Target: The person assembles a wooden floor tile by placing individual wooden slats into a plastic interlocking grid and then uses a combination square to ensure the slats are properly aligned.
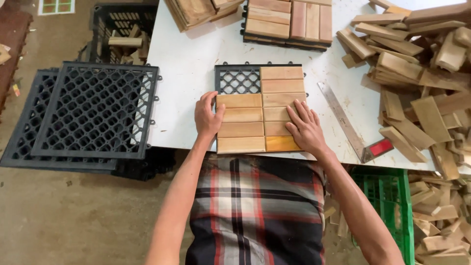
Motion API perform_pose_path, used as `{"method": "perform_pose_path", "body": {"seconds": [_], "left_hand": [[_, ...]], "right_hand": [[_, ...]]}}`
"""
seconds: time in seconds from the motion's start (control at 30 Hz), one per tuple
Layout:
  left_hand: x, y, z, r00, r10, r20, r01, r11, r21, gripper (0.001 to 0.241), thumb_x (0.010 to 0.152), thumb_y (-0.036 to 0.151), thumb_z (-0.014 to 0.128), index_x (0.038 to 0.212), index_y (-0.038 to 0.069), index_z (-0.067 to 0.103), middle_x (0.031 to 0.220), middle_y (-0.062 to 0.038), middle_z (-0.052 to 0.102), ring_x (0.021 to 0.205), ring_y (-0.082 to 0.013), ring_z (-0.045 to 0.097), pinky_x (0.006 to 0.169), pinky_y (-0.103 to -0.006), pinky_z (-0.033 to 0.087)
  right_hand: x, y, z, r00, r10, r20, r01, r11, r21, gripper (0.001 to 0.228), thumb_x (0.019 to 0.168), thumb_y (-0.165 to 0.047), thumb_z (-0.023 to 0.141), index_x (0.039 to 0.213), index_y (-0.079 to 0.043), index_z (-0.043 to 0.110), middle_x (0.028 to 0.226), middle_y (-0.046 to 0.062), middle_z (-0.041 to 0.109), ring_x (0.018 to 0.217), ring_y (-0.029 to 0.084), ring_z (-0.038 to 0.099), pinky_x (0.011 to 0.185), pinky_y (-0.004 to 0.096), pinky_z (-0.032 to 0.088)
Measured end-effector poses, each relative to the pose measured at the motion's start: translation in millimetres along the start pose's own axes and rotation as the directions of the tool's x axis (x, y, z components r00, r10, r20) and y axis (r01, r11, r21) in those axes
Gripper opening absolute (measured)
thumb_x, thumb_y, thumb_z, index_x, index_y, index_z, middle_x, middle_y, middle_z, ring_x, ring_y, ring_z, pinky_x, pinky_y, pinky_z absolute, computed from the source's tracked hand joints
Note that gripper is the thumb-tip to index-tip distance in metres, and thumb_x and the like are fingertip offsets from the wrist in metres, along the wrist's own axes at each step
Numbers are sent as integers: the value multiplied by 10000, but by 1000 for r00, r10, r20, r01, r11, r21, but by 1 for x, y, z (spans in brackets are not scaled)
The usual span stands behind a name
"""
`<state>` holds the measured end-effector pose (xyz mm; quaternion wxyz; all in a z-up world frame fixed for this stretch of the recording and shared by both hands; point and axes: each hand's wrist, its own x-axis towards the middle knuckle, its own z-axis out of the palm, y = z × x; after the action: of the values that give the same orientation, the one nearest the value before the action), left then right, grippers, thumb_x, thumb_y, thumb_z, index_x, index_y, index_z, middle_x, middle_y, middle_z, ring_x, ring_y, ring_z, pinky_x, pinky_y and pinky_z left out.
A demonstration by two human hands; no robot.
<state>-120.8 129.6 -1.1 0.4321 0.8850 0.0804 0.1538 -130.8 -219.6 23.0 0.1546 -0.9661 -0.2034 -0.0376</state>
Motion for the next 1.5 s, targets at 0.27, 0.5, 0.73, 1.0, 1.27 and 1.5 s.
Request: {"method": "perform_pose_path", "body": {"seconds": [0.27,0.5,0.73,1.0,1.27,1.5], "left_hand": [[-14,94,31,932,328,156,-362,872,331,471,948,88,474,1400,132,598,1579,-137,415,1469,-393,324,1085,-615,304],[-26,89,35,866,289,408,-436,836,332,617,1032,543,392,1534,198,490,1657,-58,365,1545,-353,261,1207,-644,145],[-24,61,32,867,381,321,-482,803,350,633,983,590,494,1511,241,511,1617,-31,422,1512,-347,326,1219,-589,180],[-23,64,29,874,354,333,-470,790,393,644,976,553,506,1528,221,504,1638,-69,403,1529,-358,285,1224,-573,162],[-25,79,25,880,249,404,-420,806,417,651,1002,600,405,1540,242,483,1664,-81,367,1554,-361,246,1223,-583,117],[-28,77,29,883,333,330,-450,798,400,629,986,545,486,1488,169,534,1622,-131,414,1523,-378,307,1211,-592,165]], "right_hand": [[-3,-4,1,998,35,48,-31,995,-90,602,1069,-571,348,1619,-325,327,1710,41,237,1582,257,175,1257,509,98],[-2,-1,-1,996,63,66,-57,994,-90,608,1073,-583,327,1629,-339,298,1719,8,219,1584,223,165,1255,517,69],[-3,13,8,997,81,7,-80,991,-111,592,1079,-583,342,1620,-344,317,1714,-20,235,1572,190,201,1245,513,82],[-55,116,-42,810,277,-518,-446,864,-236,727,970,-594,658,1505,-116,545,1600,176,411,1474,318,384,1189,567,181],[-153,218,-56,289,752,-592,-775,547,317,1118,774,-477,949,1595,-174,254,1467,197,339,1325,481,383,1091,620,267],[-128,159,-49,135,752,-645,-428,631,647,548,807,-194,895,1305,-172,666,1023,102,719,996,271,726,905,403,537]]}}
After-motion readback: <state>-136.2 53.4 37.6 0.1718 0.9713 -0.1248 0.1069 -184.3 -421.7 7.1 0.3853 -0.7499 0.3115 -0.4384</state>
